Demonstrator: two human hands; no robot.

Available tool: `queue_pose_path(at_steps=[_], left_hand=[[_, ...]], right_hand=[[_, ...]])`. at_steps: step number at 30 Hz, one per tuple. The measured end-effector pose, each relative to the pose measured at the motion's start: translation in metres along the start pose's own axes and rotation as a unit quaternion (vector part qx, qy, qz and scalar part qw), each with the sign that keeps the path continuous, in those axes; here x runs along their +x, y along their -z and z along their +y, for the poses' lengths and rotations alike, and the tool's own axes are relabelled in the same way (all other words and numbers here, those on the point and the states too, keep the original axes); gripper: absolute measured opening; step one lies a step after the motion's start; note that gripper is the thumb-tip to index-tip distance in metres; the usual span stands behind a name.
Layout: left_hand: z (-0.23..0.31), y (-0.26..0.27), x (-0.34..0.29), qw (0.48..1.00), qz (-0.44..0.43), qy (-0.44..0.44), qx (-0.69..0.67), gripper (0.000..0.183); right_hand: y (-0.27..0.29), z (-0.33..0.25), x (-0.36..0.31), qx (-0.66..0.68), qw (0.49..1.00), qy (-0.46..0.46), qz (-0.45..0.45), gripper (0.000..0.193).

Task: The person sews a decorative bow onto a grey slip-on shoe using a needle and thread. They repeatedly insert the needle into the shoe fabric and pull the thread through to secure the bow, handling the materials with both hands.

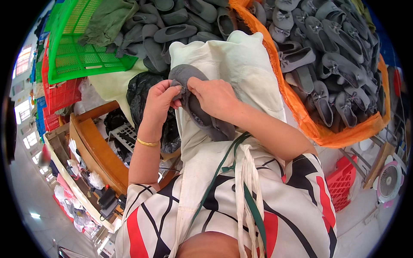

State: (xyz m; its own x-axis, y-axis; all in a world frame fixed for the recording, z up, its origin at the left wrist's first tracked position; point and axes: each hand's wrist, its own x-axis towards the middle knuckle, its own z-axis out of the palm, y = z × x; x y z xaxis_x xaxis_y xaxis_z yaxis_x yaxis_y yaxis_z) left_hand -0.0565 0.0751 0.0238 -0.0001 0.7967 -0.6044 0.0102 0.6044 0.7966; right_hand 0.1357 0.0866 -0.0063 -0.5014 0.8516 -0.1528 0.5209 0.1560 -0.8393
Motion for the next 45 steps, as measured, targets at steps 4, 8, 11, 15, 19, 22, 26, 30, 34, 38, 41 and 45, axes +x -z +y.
queue_pose_path(at_steps=[4,8,11,15,19,22,26,30,34,38,41,45], left_hand=[[-0.003,0.002,-0.001,1.000,-0.008,0.000,-0.019,0.010],[-0.006,0.003,0.001,1.000,-0.009,-0.001,-0.011,0.010],[-0.003,0.000,0.000,1.000,0.003,0.005,-0.010,0.009],[-0.005,-0.001,0.001,1.000,0.009,0.004,-0.012,0.009],[-0.006,0.001,0.001,1.000,-0.003,0.008,-0.025,0.010],[-0.006,0.003,0.004,0.999,-0.018,0.018,-0.035,0.010],[-0.012,0.011,0.008,0.997,-0.038,0.025,-0.056,0.012],[-0.015,0.016,0.010,0.994,-0.061,0.032,-0.083,0.012],[-0.021,0.021,0.011,0.989,-0.077,0.023,-0.123,0.012],[-0.025,0.023,0.011,0.984,-0.089,0.019,-0.152,0.011],[-0.027,0.025,0.011,0.980,-0.098,0.027,-0.171,0.011],[-0.026,0.023,0.011,0.983,-0.089,0.014,-0.161,0.010]], right_hand=[[0.001,0.007,0.001,-0.009,0.999,0.033,-0.001,0.010],[0.009,0.008,0.002,-0.019,0.999,0.046,-0.022,0.010],[0.013,0.009,0.003,-0.011,0.998,0.051,-0.034,0.010],[0.018,0.010,0.006,-0.013,0.997,0.056,-0.051,0.010],[0.020,0.010,0.008,-0.001,0.997,0.058,-0.059,0.011],[0.018,0.008,0.008,0.013,0.997,0.060,-0.045,0.010],[0.006,0.008,0.005,0.022,0.997,0.073,-0.008,0.009],[-0.004,0.006,0.001,0.031,0.996,0.085,0.026,0.009],[-0.012,0.004,0.002,0.038,0.996,0.074,0.039,0.008],[-0.012,-0.005,0.002,0.015,0.998,0.046,0.030,0.008],[-0.012,-0.009,0.004,0.028,0.999,0.026,0.029,0.011],[-0.015,-0.011,0.008,0.078,0.995,0.022,0.061,0.015]])
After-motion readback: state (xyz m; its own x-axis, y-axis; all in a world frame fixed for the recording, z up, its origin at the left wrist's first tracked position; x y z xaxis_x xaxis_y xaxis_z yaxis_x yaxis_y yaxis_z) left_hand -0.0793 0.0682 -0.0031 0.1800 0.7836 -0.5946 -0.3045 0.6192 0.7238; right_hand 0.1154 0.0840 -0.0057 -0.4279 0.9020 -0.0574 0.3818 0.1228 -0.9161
